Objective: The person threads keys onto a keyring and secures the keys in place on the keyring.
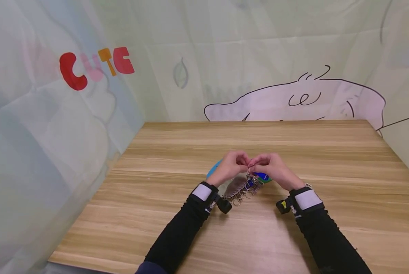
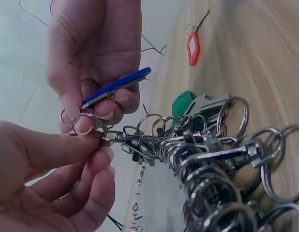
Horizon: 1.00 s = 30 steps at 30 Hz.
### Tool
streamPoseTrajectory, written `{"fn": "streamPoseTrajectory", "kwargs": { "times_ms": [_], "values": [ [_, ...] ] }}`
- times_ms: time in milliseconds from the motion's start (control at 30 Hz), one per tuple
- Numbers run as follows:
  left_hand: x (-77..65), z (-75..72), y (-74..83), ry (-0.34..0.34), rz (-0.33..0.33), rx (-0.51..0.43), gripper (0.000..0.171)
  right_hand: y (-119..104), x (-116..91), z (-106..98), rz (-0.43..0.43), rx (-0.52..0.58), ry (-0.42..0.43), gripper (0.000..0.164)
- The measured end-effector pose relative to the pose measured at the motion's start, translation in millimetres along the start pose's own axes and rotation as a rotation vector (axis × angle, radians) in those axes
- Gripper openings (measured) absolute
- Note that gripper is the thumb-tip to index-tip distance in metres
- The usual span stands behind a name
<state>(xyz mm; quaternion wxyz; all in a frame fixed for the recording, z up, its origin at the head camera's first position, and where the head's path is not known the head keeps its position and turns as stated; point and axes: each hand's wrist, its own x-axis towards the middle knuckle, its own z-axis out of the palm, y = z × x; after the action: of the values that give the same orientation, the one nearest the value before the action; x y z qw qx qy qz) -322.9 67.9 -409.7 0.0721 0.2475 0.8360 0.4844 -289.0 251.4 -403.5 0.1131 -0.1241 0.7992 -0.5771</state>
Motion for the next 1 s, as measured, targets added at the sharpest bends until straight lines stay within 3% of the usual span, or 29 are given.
{"fn": "streamPoseTrajectory", "kwargs": {
  "times_ms": [300,500,633,1000],
  "values": [
    [-1.8,-2.4,1.0,-0.024,-0.061,-0.090,0.019,0.0,0.2,1.1,-0.029,0.002,-0.005,0.030],
    [-2.3,-1.5,1.1,-0.020,-0.011,-0.045,0.014,0.1,-0.6,0.6,-0.003,0.007,0.005,0.032],
    [-2.6,-0.9,-0.3,-0.007,-0.008,-0.072,0.017,0.8,-0.2,0.2,0.000,0.002,0.003,0.032],
    [-3.6,-0.7,2.3,0.016,-0.111,-0.142,0.019,2.7,1.4,2.3,-0.063,0.009,-0.022,0.027]
  ]
}}
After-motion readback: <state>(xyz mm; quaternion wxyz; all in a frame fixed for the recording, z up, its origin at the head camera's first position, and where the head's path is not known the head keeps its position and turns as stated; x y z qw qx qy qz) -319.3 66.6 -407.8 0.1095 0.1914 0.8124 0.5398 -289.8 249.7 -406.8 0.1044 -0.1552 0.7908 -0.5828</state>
